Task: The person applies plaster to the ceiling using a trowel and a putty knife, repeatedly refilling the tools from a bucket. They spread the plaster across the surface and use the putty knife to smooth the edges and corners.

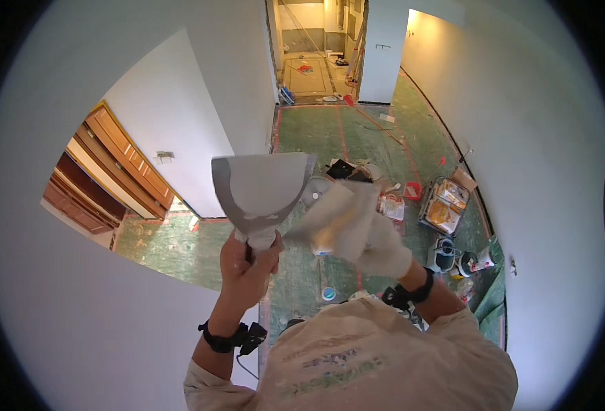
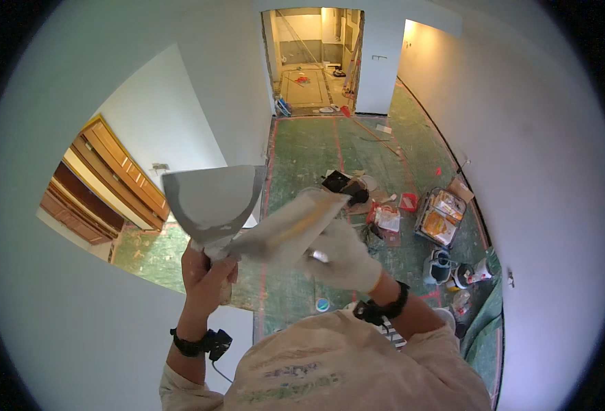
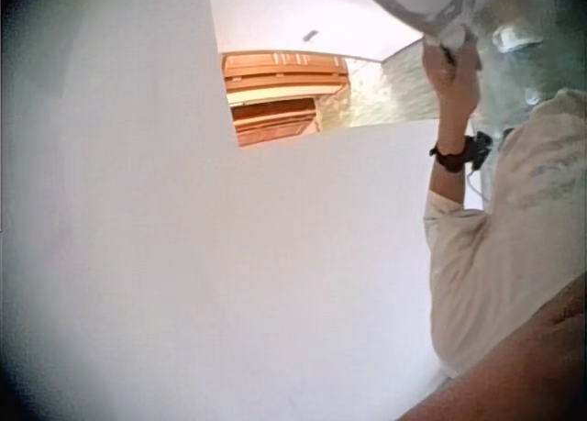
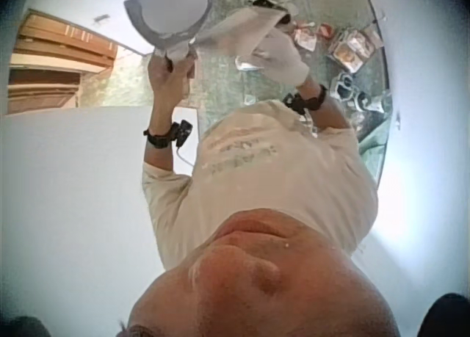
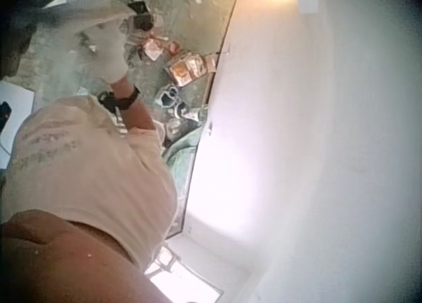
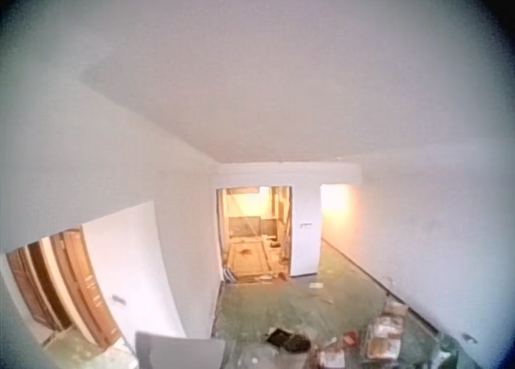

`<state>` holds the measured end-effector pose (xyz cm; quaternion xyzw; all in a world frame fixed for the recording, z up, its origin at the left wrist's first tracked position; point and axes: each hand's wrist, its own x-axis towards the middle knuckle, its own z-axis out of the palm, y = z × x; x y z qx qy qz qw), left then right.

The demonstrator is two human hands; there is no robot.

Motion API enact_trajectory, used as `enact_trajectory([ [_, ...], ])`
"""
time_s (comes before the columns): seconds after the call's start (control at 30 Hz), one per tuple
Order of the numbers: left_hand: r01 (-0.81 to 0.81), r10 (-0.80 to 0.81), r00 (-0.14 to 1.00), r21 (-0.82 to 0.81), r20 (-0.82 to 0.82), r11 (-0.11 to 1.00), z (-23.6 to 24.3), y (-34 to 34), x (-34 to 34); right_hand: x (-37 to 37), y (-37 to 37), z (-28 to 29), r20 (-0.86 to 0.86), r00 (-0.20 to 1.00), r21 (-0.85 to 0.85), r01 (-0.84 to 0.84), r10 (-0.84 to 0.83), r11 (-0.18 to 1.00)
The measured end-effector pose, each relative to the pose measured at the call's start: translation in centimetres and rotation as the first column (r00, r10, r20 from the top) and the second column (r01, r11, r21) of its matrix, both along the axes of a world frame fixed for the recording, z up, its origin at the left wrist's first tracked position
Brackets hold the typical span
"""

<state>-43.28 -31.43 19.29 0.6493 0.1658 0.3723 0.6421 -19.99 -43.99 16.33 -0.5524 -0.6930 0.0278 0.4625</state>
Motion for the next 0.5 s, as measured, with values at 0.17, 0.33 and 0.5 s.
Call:
enact_trajectory([
  [0.17,0.008,0.090,0.993,0.783,-0.082,0.622,0.4,0.7,-2.1,-0.3,3.0,-2.1,-0.301,0.944,-0.130,-0.180,0.135,0.975],
  [0.33,0.067,0.269,0.920,0.790,-0.286,0.610,-1.6,4.2,-3.3,-0.2,5.8,-2.6,0.116,0.944,-0.021,-0.307,0.307,0.951],
  [0.5,0.180,0.631,0.508,0.789,-0.586,0.587,-2.5,8.0,-7.1,-1.1,6.4,-3.5,-0.635,0.705,-0.278,-0.589,0.315,0.758],
])
